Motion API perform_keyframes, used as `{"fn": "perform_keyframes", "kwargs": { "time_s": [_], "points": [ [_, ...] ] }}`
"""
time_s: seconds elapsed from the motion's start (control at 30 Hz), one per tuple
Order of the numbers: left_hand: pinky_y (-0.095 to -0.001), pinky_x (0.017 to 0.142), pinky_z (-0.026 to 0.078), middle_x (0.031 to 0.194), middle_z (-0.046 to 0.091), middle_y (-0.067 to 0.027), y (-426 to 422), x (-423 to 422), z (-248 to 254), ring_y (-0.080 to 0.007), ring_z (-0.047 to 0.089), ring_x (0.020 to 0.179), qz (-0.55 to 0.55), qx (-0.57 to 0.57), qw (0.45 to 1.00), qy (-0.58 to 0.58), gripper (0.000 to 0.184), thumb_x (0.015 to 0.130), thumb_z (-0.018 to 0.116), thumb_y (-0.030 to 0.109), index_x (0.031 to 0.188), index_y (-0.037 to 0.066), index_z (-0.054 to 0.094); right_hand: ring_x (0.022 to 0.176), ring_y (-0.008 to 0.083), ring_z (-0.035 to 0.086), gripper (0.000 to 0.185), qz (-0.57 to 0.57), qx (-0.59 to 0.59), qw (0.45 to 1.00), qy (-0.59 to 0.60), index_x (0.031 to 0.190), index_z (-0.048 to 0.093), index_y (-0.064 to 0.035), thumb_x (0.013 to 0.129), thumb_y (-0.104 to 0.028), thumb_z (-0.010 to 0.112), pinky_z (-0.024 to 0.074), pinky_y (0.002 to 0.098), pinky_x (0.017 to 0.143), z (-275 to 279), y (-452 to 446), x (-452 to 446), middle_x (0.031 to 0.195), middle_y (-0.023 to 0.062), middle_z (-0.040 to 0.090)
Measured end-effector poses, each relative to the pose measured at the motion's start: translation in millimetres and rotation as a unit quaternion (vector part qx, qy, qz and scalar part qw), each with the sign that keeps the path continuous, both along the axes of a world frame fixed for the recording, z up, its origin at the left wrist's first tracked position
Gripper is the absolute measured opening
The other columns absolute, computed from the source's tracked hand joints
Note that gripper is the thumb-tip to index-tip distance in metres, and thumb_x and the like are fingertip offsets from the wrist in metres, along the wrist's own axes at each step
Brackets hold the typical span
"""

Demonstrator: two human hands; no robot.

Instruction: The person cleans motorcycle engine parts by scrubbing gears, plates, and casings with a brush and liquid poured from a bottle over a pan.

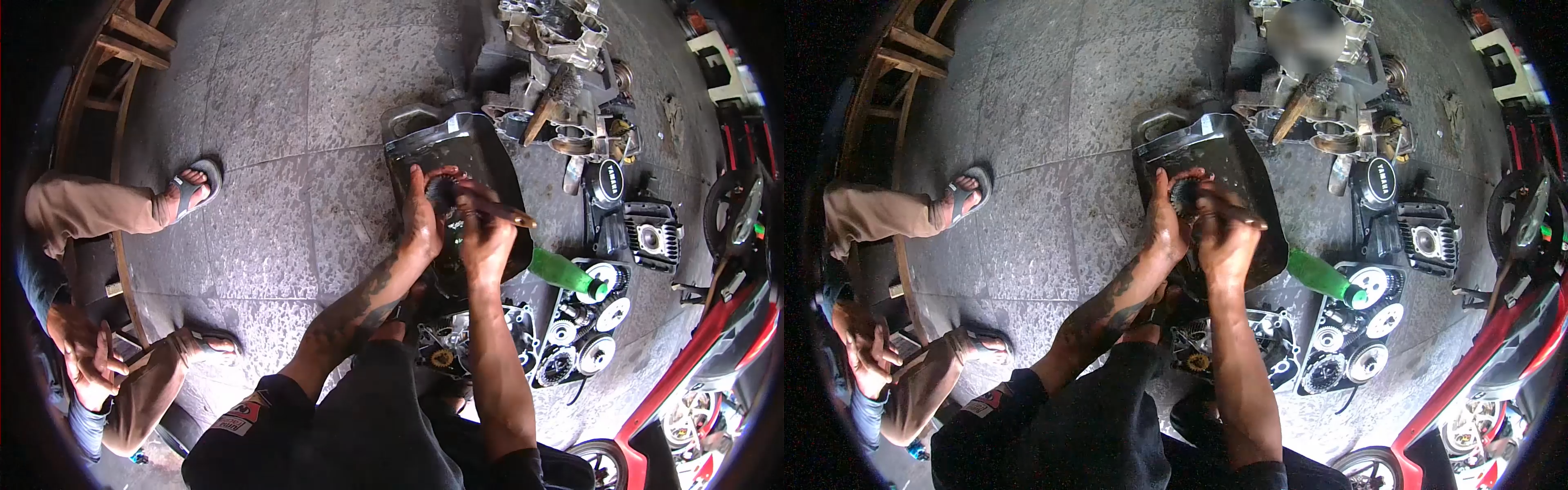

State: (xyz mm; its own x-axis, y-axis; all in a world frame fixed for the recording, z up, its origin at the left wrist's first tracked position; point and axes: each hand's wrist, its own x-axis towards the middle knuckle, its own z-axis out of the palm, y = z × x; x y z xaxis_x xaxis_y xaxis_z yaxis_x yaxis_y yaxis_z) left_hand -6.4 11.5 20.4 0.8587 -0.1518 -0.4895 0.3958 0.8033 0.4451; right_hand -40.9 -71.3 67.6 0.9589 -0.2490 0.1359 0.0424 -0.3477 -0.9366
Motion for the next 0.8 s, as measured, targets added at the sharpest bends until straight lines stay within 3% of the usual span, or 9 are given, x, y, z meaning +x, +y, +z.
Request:
{"fn": "perform_keyframes", "kwargs": {
  "time_s": [0.07, 0.13, 0.2, 0.23, 0.33, 0.43, 0.53, 0.67, 0.8],
  "points": [
    [-0.0355, 0.086, 0.048, 0.097, 0.064, -0.0106, 1.4, 0.5, 1.1, -0.0217, 0.061, 0.094, 0.011, 0.031, 0.999, 0.019, 0.061, 0.097, 0.028, 0.055, 0.101, 0.004, 0.061, 0.087, 0.0156, 0.064, 0.018, -0.088, -0.002, 0.995, 0.046, 0.104, 0.063, 0.0023, 0.086, -0.001, 0.061, 0.0500, 0.0282, 0.079, 4.7, -8.7, -0.6, 0.091, 0.0116, 0.069],
    [-0.0350, 0.085, 0.048, 0.095, 0.064, -0.0100, 3.7, 1.8, -0.4, -0.0218, 0.061, 0.093, 0.014, 0.044, 0.999, 0.006, 0.063, 0.096, 0.027, 0.057, 0.101, 0.004, 0.061, 0.089, 0.0158, 0.064, 0.018, -0.072, -0.070, 0.993, 0.062, 0.104, 0.064, 0.0010, 0.086, 0.000, 0.061, 0.0500, 0.0292, 0.081, -1.9, -11.7, -9.4, 0.094, 0.0123, 0.068],
    [-0.0347, 0.083, 0.049, 0.094, 0.064, -0.0092, 3.0, 2.5, -1.4, -0.0210, 0.060, 0.092, 0.000, -0.009, 1.000, 0.006, 0.064, 0.096, 0.025, 0.057, 0.101, 0.005, 0.061, 0.090, 0.0315, 0.067, 0.013, -0.025, -0.080, 0.996, 0.000, 0.093, 0.068, 0.0007, 0.081, -0.002, 0.063, 0.0510, 0.0344, 0.080, -4.6, -3.5, -17.2, 0.096, 0.0161, 0.068],
    [-0.0345, 0.083, 0.049, 0.093, 0.064, -0.0086, 1.9, 3.9, -5.9, -0.0204, 0.060, 0.091, -0.002, -0.017, 1.000, 0.002, 0.064, 0.096, 0.025, 0.057, 0.101, 0.005, 0.061, 0.090, 0.0318, 0.066, 0.014, -0.020, -0.023, 0.999, 0.014, 0.093, 0.068, 0.0002, 0.080, -0.001, 0.063, 0.0504, 0.0346, 0.082, 5.7, 6.5, -17.0, 0.096, 0.0153, 0.068],
    [-0.0342, 0.083, 0.049, 0.095, 0.064, -0.0082, 0.4, 3.9, 0.4, -0.0196, 0.060, 0.091, -0.003, -0.003, 1.000, 0.004, 0.064, 0.097, 0.025, 0.057, 0.101, 0.005, 0.061, 0.085, 0.0151, 0.063, 0.017, 0.004, -0.078, 0.997, 0.012, 0.102, 0.064, 0.0019, 0.087, -0.005, 0.062, 0.0498, 0.0282, 0.078, 3.2, 3.7, -2.3, 0.093, 0.0106, 0.068],
    [-0.0370, 0.088, 0.048, 0.103, 0.064, -0.0074, 3.0, -0.7, 4.8, -0.0213, 0.061, 0.095, -0.019, 0.036, 0.999, 0.026, 0.059, 0.097, 0.029, 0.056, 0.106, 0.007, 0.061, 0.081, 0.0126, 0.063, 0.017, -0.068, 0.000, 0.997, 0.026, 0.104, 0.064, 0.0000, 0.088, -0.007, 0.061, 0.0499, 0.0262, 0.074, 7.3, -4.2, 6.3, 0.091, 0.0095, 0.068],
    [-0.0351, 0.084, 0.049, 0.100, 0.064, -0.0087, 0.5, 0.3, -1.3, -0.0207, 0.061, 0.093, -0.018, 0.015, 0.999, 0.022, 0.058, 0.098, 0.028, 0.053, 0.104, 0.006, 0.061, 0.087, 0.0235, 0.067, 0.017, -0.057, -0.056, 0.996, 0.037, 0.099, 0.066, -0.0004, 0.083, -0.001, 0.060, 0.0506, 0.0317, 0.079, 3.9, -10.7, -11.6, 0.096, 0.0132, 0.069],
    [-0.0324, 0.078, 0.051, 0.097, 0.064, -0.0099, -8.9, -3.2, -16.9, -0.0191, 0.063, 0.088, -0.036, -0.049, 0.998, 0.025, 0.056, 0.099, 0.029, 0.050, 0.103, 0.004, 0.060, 0.098, 0.0252, 0.064, 0.018, -0.024, 0.013, 0.998, 0.051, 0.100, 0.067, -0.0008, 0.082, 0.000, 0.062, 0.0470, 0.0337, 0.087, 2.6, 4.7, -16.5, 0.099, 0.0132, 0.068],
    [-0.0393, 0.091, 0.048, 0.105, 0.063, -0.0106, -5.9, -7.6, -7.6, -0.0247, 0.062, 0.096, -0.016, 0.034, 0.996, 0.076, 0.055, 0.096, 0.034, 0.054, 0.108, 0.006, 0.058, 0.081, 0.0247, 0.068, 0.017, -0.099, -0.019, 0.994, 0.038, 0.100, 0.066, -0.0018, 0.083, -0.003, 0.062, 0.0519, 0.0318, 0.074, 13.5, -6.5, 4.3, 0.088, 0.0144, 0.069]
  ]
}}
